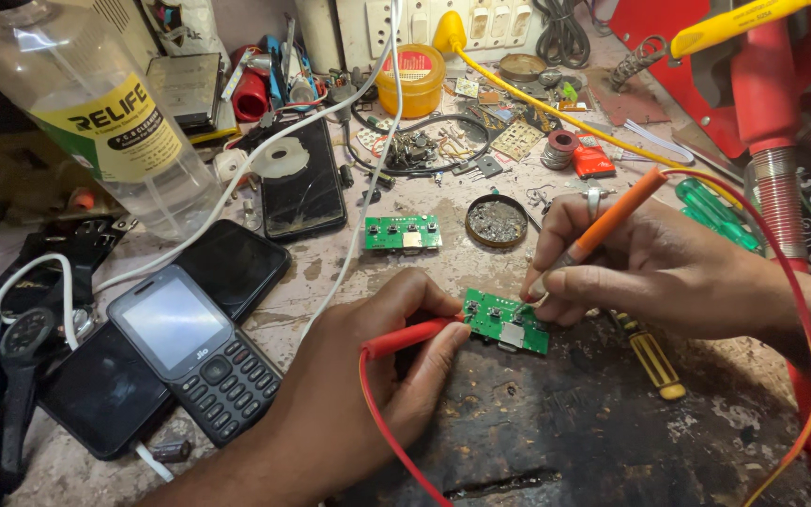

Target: The person holds a green circuit board in one hand and probes its components with a multimeter, touching the red and orange probe tips to points on the board. They reposition the board, flip it over, and continue probing different spots, at one point testing a second board lying on the bench.

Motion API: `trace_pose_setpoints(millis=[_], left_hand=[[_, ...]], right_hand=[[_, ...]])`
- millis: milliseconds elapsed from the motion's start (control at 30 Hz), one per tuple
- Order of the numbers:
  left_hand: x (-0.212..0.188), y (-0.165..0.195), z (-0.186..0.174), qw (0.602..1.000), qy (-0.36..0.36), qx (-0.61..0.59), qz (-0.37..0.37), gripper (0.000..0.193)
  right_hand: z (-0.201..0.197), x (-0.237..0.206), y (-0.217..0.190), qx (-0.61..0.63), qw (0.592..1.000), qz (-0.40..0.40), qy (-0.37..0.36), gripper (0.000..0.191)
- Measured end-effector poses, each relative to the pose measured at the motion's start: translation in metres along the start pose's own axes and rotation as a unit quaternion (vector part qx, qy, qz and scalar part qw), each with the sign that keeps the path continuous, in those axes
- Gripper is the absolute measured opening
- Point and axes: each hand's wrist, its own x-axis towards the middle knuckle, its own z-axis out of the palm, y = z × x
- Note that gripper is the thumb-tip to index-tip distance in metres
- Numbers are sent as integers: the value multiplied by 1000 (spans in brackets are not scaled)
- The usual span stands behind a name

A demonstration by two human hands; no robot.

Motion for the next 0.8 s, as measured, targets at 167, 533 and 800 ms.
trace_pose_setpoints(millis=[167,533,800], left_hand=[[1,1,0,1000,-3,-2,-10,18],[1,1,1,999,-3,-15,-28,16],[1,3,0,1000,-2,8,-7,17]], right_hand=[[1,1,-4,8,1000,-21,-12,14],[7,3,-12,-58,996,-60,-15,11],[18,5,-19,-29,997,-12,68,21]])
